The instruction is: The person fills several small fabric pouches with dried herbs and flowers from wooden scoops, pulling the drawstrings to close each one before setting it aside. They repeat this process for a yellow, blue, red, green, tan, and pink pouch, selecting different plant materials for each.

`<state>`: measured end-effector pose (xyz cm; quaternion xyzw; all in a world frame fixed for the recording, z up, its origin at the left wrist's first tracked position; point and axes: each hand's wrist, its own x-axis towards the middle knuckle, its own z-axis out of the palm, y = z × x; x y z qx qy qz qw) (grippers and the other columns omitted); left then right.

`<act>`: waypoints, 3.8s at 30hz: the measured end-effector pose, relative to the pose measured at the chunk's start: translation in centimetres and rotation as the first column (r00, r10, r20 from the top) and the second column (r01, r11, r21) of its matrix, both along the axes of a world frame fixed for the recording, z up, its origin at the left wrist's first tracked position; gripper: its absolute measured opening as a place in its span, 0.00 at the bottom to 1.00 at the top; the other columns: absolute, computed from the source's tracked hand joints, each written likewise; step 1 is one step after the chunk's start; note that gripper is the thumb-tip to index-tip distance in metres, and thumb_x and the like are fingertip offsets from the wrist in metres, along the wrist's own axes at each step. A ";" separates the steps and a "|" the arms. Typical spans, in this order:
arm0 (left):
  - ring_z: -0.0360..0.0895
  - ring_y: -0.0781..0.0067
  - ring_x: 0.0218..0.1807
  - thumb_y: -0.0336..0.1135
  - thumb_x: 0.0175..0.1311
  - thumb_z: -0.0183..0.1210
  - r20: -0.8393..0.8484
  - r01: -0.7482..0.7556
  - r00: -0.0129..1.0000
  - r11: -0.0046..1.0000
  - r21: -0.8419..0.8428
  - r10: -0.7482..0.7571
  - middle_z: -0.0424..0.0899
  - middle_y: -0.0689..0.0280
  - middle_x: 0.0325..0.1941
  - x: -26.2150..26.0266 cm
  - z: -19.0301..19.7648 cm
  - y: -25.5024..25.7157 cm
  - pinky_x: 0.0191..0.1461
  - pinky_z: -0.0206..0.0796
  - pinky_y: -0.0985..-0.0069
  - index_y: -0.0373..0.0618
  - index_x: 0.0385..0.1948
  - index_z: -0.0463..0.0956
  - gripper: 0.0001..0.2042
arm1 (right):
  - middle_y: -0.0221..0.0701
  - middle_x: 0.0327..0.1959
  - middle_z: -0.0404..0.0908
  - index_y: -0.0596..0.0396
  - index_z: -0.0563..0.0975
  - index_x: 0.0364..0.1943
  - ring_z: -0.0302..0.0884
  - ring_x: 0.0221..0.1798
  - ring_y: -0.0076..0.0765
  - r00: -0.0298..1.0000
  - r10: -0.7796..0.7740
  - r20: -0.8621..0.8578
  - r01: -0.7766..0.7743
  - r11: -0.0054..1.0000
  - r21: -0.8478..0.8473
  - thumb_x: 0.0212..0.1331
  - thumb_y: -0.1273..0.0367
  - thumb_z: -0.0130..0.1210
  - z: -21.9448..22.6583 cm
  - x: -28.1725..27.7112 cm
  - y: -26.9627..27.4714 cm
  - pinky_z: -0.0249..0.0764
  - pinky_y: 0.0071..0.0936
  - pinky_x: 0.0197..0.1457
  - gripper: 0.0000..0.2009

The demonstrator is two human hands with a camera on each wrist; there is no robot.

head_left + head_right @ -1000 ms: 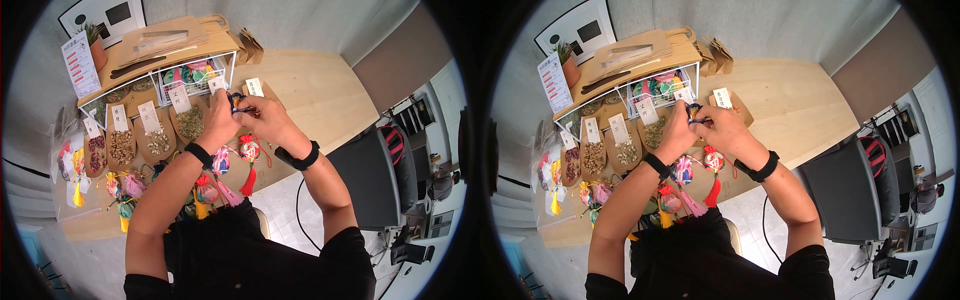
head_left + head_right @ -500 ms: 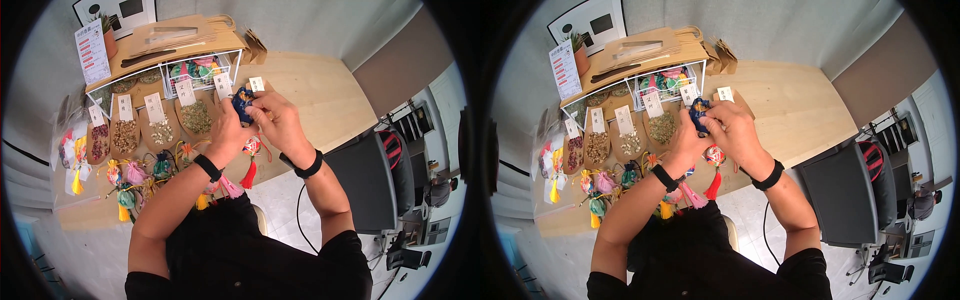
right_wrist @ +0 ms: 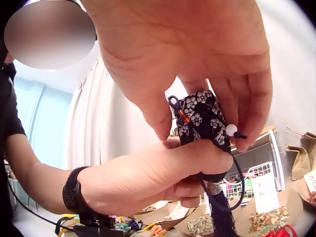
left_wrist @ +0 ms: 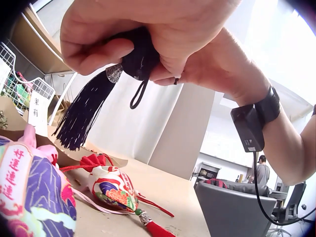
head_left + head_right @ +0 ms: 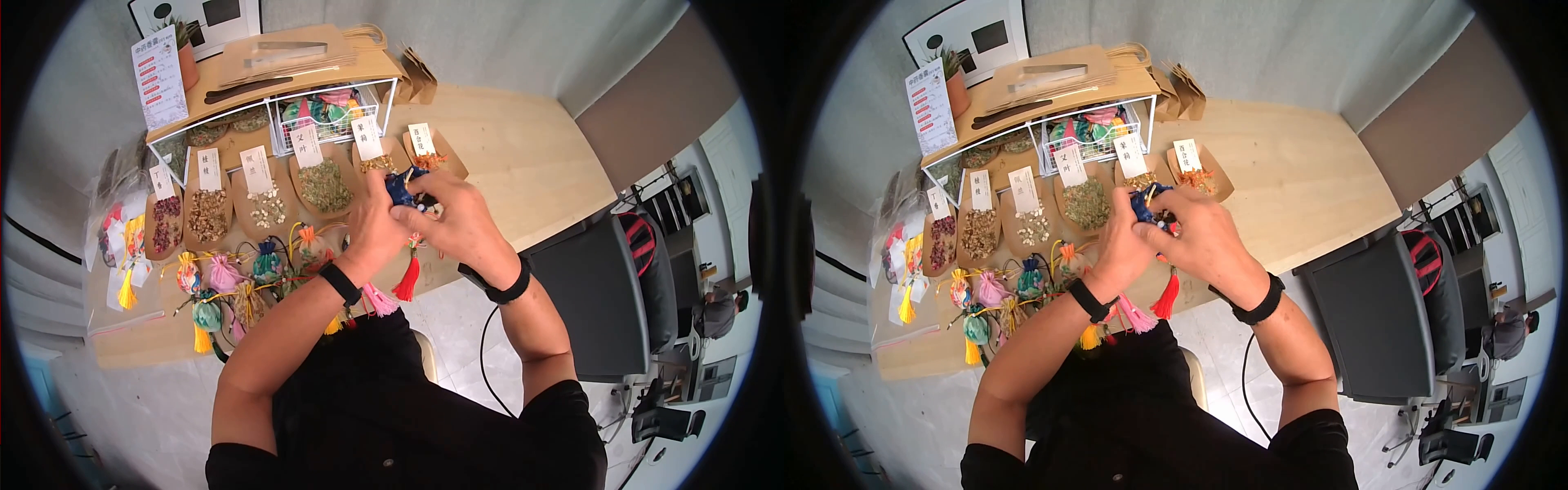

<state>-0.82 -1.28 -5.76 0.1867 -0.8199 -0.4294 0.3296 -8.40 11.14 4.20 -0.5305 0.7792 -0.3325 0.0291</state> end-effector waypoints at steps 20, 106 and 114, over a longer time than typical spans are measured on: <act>0.83 0.70 0.46 0.30 0.61 0.73 -0.135 0.123 0.986 0.980 0.156 -0.102 0.82 0.59 0.44 2.1 -0.4 1.1 0.49 0.77 0.69 0.38 0.51 0.65 0.25 | 0.44 0.45 0.86 0.60 0.83 0.50 0.86 0.41 0.51 0.999 -0.042 -0.011 0.043 0.992 0.120 0.57 0.60 0.72 0.0 2.3 0.9 0.82 0.40 0.45 0.22; 0.82 0.48 0.25 0.40 0.66 0.59 0.490 0.319 0.867 0.856 -0.406 -0.091 0.78 0.53 0.19 10.9 -2.6 -0.8 0.30 0.72 0.54 0.42 0.22 0.76 0.14 | 0.23 0.21 0.79 0.62 0.84 0.33 0.70 0.23 0.15 0.585 -0.334 0.739 0.423 0.903 0.072 0.68 0.70 0.60 -13.9 0.2 6.2 0.65 0.20 0.27 0.09; 0.82 0.48 0.24 0.41 0.65 0.59 0.498 0.285 0.867 0.848 -0.447 -0.029 0.80 0.52 0.19 9.8 -3.0 -2.6 0.31 0.74 0.55 0.41 0.23 0.79 0.14 | 0.26 0.23 0.82 0.63 0.85 0.38 0.73 0.25 0.15 0.599 -0.317 0.735 0.439 0.898 0.029 0.70 0.69 0.61 -15.2 -1.0 4.3 0.68 0.20 0.28 0.09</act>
